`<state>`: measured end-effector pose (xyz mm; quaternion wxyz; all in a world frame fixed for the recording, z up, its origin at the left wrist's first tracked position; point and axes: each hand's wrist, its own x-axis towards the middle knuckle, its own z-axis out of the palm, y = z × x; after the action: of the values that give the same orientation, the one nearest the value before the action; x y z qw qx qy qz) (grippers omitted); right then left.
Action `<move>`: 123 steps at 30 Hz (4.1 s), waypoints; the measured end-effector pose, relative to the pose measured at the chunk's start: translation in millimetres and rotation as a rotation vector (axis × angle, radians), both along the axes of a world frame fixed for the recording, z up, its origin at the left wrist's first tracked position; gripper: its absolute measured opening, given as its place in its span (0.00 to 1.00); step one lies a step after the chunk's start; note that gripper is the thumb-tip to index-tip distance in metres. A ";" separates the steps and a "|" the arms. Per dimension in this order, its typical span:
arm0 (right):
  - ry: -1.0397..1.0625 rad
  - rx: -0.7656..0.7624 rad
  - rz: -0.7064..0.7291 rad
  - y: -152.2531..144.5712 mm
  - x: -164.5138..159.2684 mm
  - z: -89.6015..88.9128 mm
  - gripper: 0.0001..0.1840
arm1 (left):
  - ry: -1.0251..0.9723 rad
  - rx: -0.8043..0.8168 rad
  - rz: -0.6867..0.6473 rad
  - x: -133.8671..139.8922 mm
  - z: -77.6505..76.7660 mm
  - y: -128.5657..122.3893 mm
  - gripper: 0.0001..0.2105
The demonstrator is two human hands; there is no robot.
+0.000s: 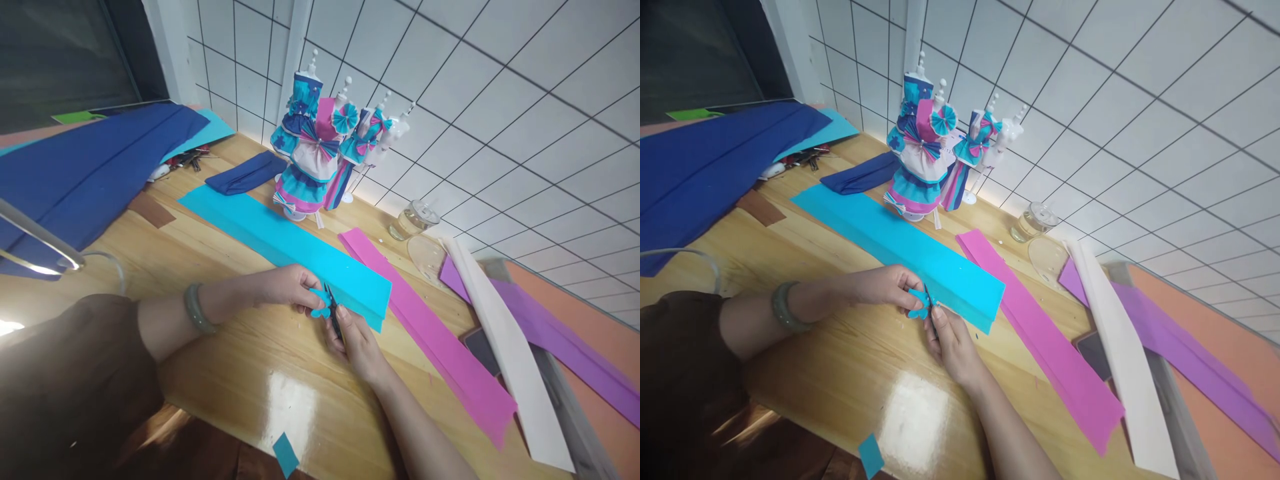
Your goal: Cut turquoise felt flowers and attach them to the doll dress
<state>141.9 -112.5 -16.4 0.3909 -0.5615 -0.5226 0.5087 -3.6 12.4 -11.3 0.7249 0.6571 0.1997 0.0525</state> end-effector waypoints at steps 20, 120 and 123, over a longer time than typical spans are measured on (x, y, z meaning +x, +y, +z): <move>-0.039 0.004 0.046 -1.3 -1.6 3.7 0.23 | 0.015 0.003 -0.082 -3.7 1.1 7.2 0.09; 0.196 0.050 -0.077 3.6 -5.2 -7.8 0.24 | -0.131 -0.002 0.186 7.3 -10.9 -2.8 0.12; 0.192 0.044 -0.073 3.4 -4.7 -7.7 0.24 | -0.123 0.012 0.178 6.8 -10.9 -1.9 0.12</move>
<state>137.3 -109.1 -24.1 0.4695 -0.5202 -0.4730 0.5340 3.2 10.5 -22.2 0.7245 0.6366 0.2119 0.1580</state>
